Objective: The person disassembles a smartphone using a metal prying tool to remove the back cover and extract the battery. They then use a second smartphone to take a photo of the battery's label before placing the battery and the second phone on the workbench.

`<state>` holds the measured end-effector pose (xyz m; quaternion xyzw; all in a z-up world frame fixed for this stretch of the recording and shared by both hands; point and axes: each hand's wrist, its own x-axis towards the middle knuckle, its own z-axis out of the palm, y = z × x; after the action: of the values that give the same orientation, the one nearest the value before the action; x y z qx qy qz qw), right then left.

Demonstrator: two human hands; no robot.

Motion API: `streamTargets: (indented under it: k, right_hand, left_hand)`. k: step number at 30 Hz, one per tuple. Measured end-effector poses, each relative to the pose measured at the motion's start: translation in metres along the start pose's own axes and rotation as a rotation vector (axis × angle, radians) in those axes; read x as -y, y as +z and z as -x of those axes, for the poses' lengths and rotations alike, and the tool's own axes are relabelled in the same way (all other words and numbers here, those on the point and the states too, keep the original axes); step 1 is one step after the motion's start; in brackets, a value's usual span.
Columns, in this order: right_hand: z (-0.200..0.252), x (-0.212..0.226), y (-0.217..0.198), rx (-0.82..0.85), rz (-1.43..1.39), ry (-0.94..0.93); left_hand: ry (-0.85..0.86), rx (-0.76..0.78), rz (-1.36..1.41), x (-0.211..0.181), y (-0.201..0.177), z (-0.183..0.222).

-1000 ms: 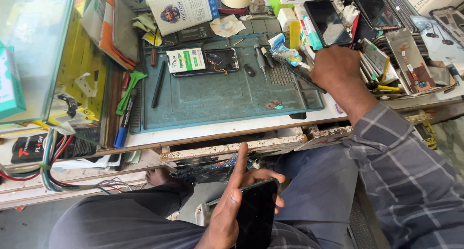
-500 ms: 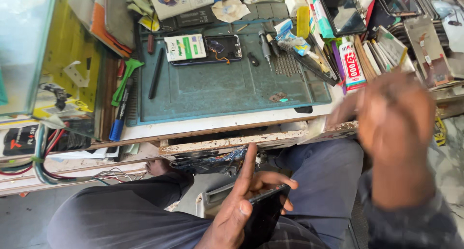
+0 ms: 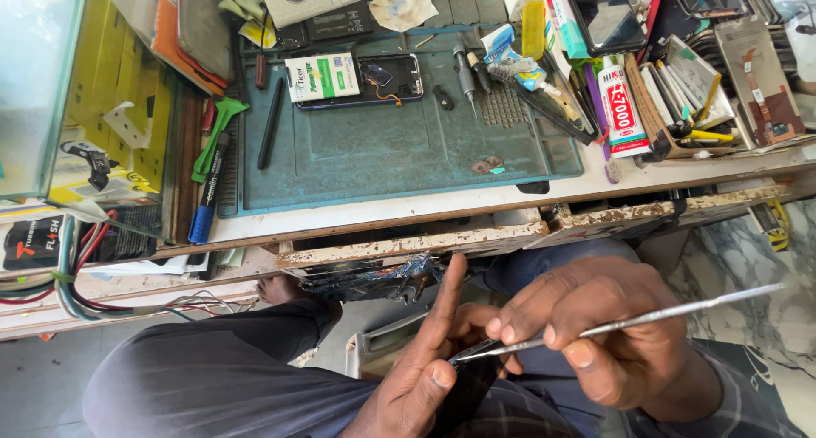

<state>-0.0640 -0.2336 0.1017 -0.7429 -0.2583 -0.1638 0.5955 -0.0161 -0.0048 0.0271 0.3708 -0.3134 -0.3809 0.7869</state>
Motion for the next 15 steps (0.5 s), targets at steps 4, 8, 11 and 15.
streamTargets:
  k: [4,8,11,15]
  right_hand:
    - [-0.003,0.005,-0.002,0.051,0.031,-0.016]
    - [-0.005,0.008,-0.001,0.040,-0.009,-0.011]
    - [-0.004,0.010,-0.002,0.045,0.054,-0.005]
    - [-0.004,0.010,-0.003,0.032,0.062,-0.003]
  left_hand:
    - [0.017,0.005,0.001,0.002,0.001,-0.001]
    - [0.039,0.035,0.003,0.002,0.001,-0.001]
    - [0.038,0.019,-0.025,0.001,0.001,-0.002]
    - [0.059,0.046,0.025,0.001,0.002,-0.003]
